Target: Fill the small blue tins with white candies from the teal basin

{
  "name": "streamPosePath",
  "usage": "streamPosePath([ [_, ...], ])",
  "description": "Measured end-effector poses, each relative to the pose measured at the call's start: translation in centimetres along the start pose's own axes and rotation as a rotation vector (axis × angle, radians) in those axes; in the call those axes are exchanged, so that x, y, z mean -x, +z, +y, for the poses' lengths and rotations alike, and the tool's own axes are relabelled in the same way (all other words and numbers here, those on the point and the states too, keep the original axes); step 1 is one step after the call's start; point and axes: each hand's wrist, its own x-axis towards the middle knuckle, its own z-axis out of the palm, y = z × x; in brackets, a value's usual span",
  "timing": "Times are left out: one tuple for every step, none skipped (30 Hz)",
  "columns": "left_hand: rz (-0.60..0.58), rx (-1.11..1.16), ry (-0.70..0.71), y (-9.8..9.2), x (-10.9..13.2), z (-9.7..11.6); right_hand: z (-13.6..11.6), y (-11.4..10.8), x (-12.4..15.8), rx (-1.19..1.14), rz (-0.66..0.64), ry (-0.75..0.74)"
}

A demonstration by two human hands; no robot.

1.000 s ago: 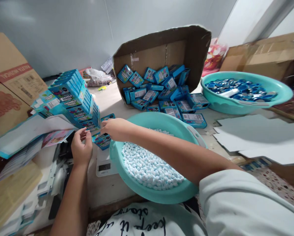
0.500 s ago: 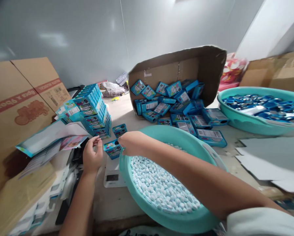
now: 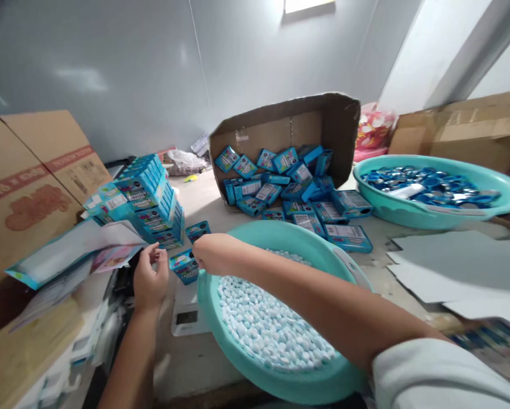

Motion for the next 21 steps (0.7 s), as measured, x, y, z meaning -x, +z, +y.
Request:
streamPosePath([
  [0.006, -0.008, 0.020, 0.0, -0.1, 0.2, 0.2, 0.1, -0.2, -0.026, 0.043, -0.006],
  [0.008, -0.014, 0.046, -0.1, -0.2, 0.3, 0.4, 0.2, -0.4, -0.052, 0.090, -0.014],
  [0.004, -0.019, 0.077, -0.2, -0.2, 0.5, 0.6, 0.4, -0.7, -0.073, 0.143, -0.022],
  [-0.005, -0.024, 0.107, -0.2, -0.3, 0.8, 0.8, 0.7, -1.1, -0.089, 0.195, -0.026],
  [-0.020, -0.032, 0.134, -0.3, -0.3, 1.0, 0.9, 1.1, -1.4, -0.097, 0.240, -0.026],
  [-0.040, -0.043, 0.156, -0.4, -0.2, 1.3, 1.0, 1.4, -1.8, -0.098, 0.273, -0.020],
  [-0.066, -0.057, 0.175, -0.5, -0.2, 1.6, 1.1, 1.9, -2.1, -0.094, 0.297, -0.012],
  [-0.097, -0.075, 0.190, -0.6, -0.1, 1.8, 1.2, 2.3, -2.5, -0.095, 0.309, -0.017],
  [-0.133, -0.094, 0.203, -0.7, -0.1, 2.0, 1.3, 2.7, -2.8, -0.112, 0.331, -0.022],
  [-0.172, -0.112, 0.214, -0.7, -0.1, 2.1, 1.5, 3.0, -3.2, -0.139, 0.362, -0.037],
  [-0.201, -0.131, 0.218, -0.7, -0.2, 2.1, 1.7, 3.3, -3.6, -0.163, 0.382, -0.074],
  [-0.226, -0.148, 0.218, -0.7, -0.3, 2.1, 2.0, 3.5, -4.0, -0.183, 0.402, -0.100],
  [-0.247, -0.161, 0.219, -0.7, -0.4, 2.0, 2.3, 3.6, -4.4, -0.206, 0.417, -0.112],
  [-0.262, -0.172, 0.218, -0.6, -0.6, 1.9, 2.5, 3.7, -4.8, -0.228, 0.426, -0.120],
  [-0.274, -0.183, 0.218, -0.5, -0.7, 1.8, 2.8, 3.8, -5.1, -0.249, 0.437, -0.129],
  [-0.283, -0.190, 0.219, -0.5, -0.8, 1.7, 3.0, 3.8, -5.4, -0.265, 0.444, -0.141],
  [-0.292, -0.196, 0.221, -0.4, -0.9, 1.7, 3.2, 3.9, -5.5, -0.277, 0.455, -0.153],
  [-0.300, -0.200, 0.223, -0.4, -0.9, 1.7, 3.3, 3.9, -5.6, -0.286, 0.467, -0.164],
  [-0.309, -0.201, 0.226, -0.4, -0.9, 1.8, 3.4, 3.9, -5.6, -0.291, 0.478, -0.171],
  [-0.318, -0.200, 0.228, -0.4, -1.0, 1.8, 3.5, 4.0, -5.6, -0.296, 0.488, -0.171],
  [-0.327, -0.199, 0.229, -0.4, -1.0, 1.8, 3.6, 4.1, -5.6, -0.301, 0.495, -0.169],
])
